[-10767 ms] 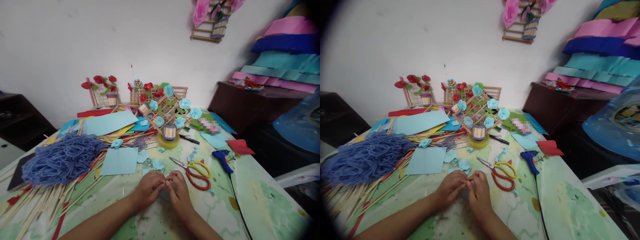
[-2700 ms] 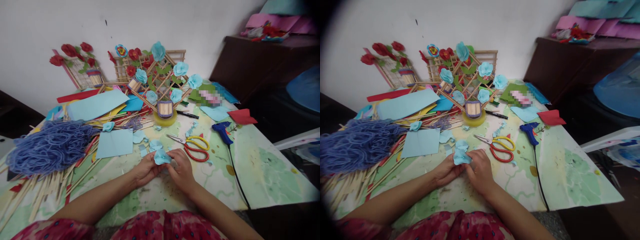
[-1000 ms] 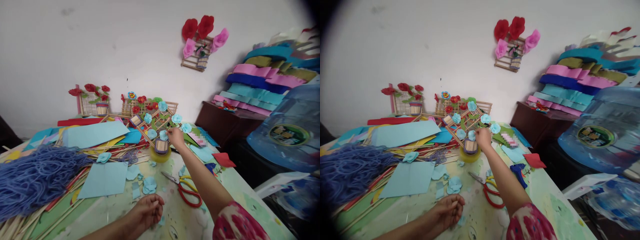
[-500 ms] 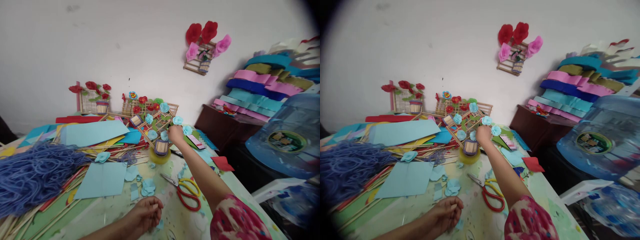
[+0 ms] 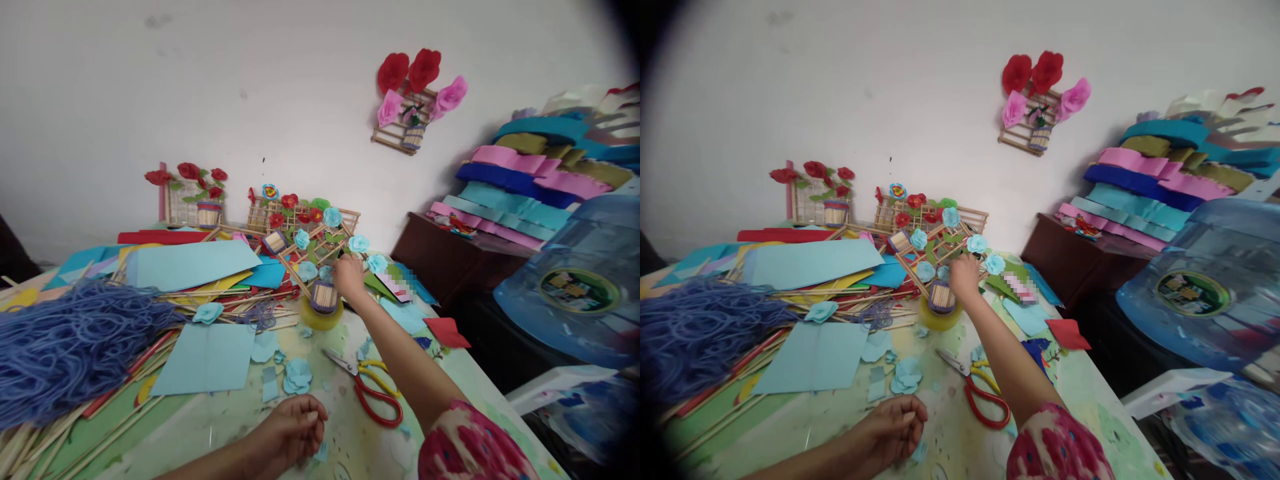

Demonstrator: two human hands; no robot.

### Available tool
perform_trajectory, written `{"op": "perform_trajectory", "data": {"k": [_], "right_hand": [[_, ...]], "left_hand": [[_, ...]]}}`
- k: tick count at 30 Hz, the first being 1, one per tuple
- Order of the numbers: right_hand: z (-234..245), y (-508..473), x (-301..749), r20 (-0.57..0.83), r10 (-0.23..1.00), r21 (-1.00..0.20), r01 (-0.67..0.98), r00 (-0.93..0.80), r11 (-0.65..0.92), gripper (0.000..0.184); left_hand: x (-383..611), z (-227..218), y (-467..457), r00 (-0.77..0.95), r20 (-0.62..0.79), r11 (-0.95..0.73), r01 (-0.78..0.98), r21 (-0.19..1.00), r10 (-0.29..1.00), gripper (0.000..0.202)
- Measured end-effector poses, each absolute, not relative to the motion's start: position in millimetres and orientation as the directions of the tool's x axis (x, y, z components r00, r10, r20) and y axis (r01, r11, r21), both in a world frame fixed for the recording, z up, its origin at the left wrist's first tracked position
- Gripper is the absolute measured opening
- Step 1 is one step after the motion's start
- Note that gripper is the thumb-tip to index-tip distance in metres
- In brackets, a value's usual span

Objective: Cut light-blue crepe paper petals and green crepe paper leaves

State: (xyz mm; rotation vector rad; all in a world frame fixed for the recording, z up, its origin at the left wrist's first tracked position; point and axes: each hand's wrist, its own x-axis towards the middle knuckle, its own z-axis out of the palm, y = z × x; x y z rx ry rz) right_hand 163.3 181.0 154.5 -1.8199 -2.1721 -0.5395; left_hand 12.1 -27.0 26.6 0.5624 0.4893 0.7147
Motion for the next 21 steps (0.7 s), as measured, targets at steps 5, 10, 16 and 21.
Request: {"op": "perform_trajectory", "data": {"k": [5, 10, 16, 21], "right_hand": [[151, 179, 166, 0.444, 0.882, 0.096, 0.987, -0.156, 0.126, 0.022], [153, 178, 164, 0.467, 0.874, 0.053, 0.991, -0.135, 0.125, 0.021], [169, 158, 164, 0.506, 0.854, -0.047, 0.985, -0.121, 0.167, 0.018], [163, 70, 141, 0.548, 0.807, -0.194, 0.904, -0.222, 0.38, 0.011]], "left_hand": [[11, 32, -29, 0.654, -0.243, 0.632, -0.461, 0.623, 0.716, 0.023], [12, 35, -29, 0.65, -0.244, 0.63, -0.463, 0.623, 0.719, 0.024], [11, 27, -28, 0.653, -0.224, 0.619, -0.47, 0.629, 0.724, 0.023], [13, 12, -21, 0.708, -0.207, 0.655, -0.447, 0.609, 0.675, 0.029]]}}
